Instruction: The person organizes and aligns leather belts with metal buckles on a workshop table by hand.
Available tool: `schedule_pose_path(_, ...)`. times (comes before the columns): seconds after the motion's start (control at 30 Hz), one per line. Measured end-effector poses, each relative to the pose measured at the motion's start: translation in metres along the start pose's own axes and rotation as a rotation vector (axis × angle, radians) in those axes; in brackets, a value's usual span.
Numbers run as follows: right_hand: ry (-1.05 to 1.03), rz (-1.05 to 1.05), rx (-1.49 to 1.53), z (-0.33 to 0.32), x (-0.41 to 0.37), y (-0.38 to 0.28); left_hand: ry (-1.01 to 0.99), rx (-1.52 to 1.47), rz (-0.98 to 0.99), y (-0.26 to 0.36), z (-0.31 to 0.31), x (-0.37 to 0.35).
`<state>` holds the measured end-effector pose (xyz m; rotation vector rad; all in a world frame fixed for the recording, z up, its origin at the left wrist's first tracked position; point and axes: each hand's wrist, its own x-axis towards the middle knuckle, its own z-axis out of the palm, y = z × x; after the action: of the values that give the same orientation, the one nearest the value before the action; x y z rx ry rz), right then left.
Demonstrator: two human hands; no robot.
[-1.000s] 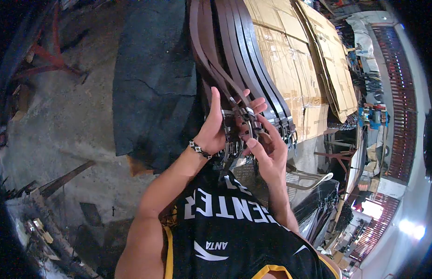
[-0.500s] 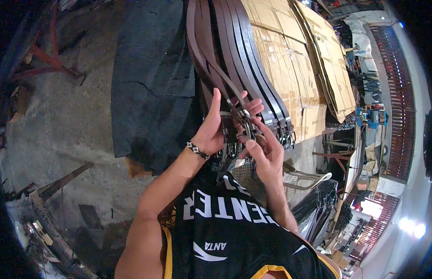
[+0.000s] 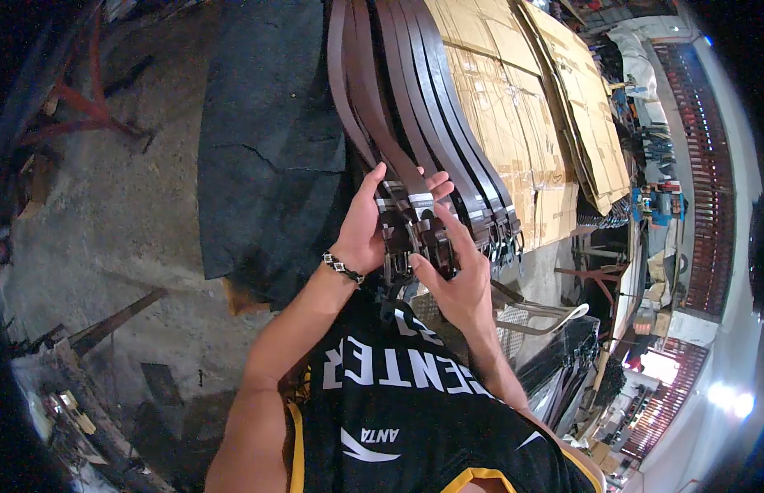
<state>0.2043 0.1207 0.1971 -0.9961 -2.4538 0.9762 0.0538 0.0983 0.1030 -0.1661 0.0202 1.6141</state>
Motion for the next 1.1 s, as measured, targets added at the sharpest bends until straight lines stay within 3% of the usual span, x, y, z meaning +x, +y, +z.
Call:
schedule_pose_path(0.23, -0.003, 0.224, 0.17, -0.012, 0.001, -0.005, -0.029, 0.097, -0.063, 0.013, -0.012, -0.011)
schedule_pose_path(0.37, 0.007, 0.145, 0.274, -0.007, 0.0, 0.005, 0.009, 0.092, -0.143, 0.015, -0.016, -0.014)
schedule_pose_path(0.5, -0.009, 0.263, 0.314, -0.008, -0.002, -0.007, 0.108, 0.103, -0.244, 0.023, -0.033, -0.013)
schedule_pose_path(0.63, 0.12, 0.162, 0.404, -0.006, -0.006, -0.004, 0.124, 0.12, -0.155, 0.022, -0.012, -0.026)
schedule_pose_path(0.7, 0.097, 0.203, 0.383, -0.01, -0.01, -0.011, 0.199, 0.186, -0.163, 0.023, 0.0, -0.027)
schedule_pose_path(0.77, 0.08, 0.199, 0.306, -0.012, -0.012, -0.01, 0.112, 0.114, -0.17, 0.022, -0.019, -0.019)
schedule_pose_path(0.9, 0.006, 0.189, 0.14, -0.007, -0.019, 0.002, 0.004, 0.138, -0.153, 0.02, 0.01, -0.016)
schedule_pose_path(1.0, 0.075, 0.005, -0.049, 0.005, -0.017, 0.01, -0.023, 0.122, -0.167, 0.021, 0.01, -0.016)
schedule_pose_path(1.03, 0.037, 0.086, -0.064, 0.004, -0.015, -0.003, -0.015, 0.132, -0.164, 0.021, 0.01, -0.016)
schedule_pose_path(1.1, 0.075, -0.013, -0.109, 0.007, -0.012, -0.001, -0.009, 0.151, -0.164, 0.021, 0.01, -0.013)
